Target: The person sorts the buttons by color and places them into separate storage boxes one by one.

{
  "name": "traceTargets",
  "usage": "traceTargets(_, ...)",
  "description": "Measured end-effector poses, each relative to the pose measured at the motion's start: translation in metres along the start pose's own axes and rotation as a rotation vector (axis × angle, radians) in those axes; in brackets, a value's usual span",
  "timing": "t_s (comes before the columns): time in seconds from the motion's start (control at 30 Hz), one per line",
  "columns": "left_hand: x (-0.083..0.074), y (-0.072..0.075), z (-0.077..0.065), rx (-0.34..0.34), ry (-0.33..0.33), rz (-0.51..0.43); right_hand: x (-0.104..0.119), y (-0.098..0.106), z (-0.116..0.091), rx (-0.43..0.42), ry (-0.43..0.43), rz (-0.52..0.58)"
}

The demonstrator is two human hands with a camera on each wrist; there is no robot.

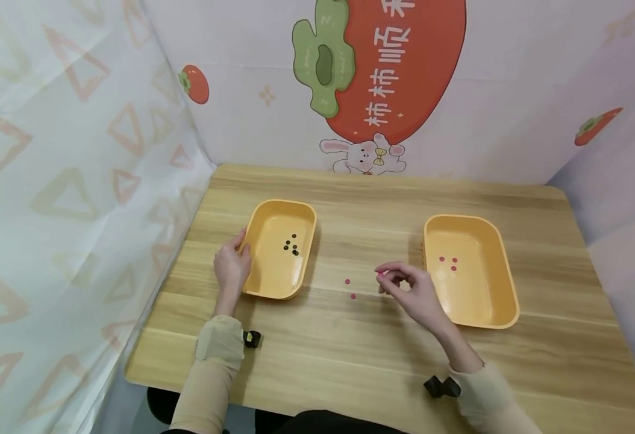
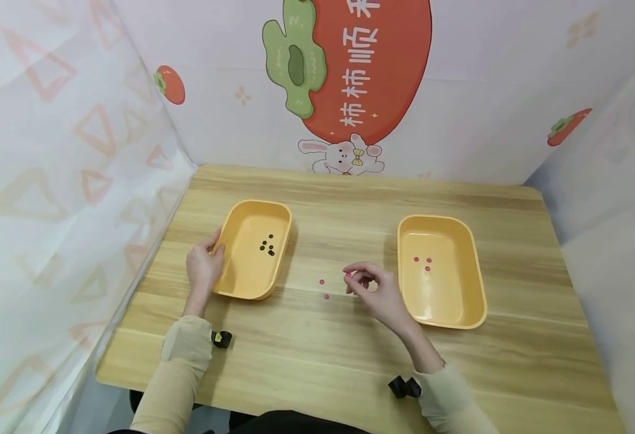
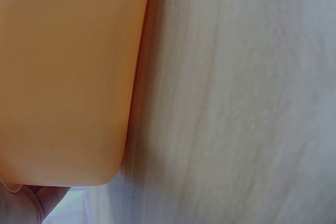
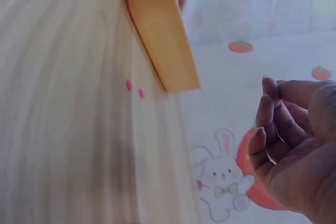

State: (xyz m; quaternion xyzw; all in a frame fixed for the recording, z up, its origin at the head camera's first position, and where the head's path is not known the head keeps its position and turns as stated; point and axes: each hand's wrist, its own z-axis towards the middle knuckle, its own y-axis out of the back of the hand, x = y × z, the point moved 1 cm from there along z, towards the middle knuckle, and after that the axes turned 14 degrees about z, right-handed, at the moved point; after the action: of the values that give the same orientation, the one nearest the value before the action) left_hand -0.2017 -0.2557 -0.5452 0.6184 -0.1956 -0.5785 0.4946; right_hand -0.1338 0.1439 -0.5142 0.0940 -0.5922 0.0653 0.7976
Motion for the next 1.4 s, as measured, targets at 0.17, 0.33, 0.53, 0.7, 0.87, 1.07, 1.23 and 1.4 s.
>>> traceTargets(0.17, -0.001, 0.001, 0.000, 0.006, -0.014, 0.012, 0.009, 0.023, -0.006, -0.075, 0.044, -0.013)
traceTargets(0.33, -0.002, 0.001, 0.000, 0.012, -0.007, 0.014, 0.008, 0.041, -0.011, -0.144, 0.050, 0.005)
traceTargets(0.53, -0.001, 0.001, -0.001, 0.010, -0.012, 0.010, 0.005, 0.052, -0.017, -0.196, 0.051, 0.002)
traceTargets(0.7, 0.000, 0.001, -0.001, 0.024, -0.009, 0.023, 0.003, 0.061, -0.023, -0.231, 0.030, -0.013)
traceTargets(0.87, 0.001, 0.002, -0.001, 0.018, -0.015, 0.015, 0.001, 0.070, -0.027, -0.265, 0.028, -0.014)
traceTargets(1.07, 0.011, -0.006, 0.004, -0.011, -0.025, -0.001, -0.001, 0.080, -0.031, -0.312, 0.008, -0.005)
traceTargets(1.23, 0.012, -0.007, 0.004, -0.019, -0.032, 0.011, -0.002, 0.091, -0.034, -0.351, -0.019, -0.016)
traceTargets(1.4, 0.010, -0.006, 0.005, 0.021, -0.015, 0.009, -0.005, 0.102, -0.036, -0.393, -0.057, -0.045)
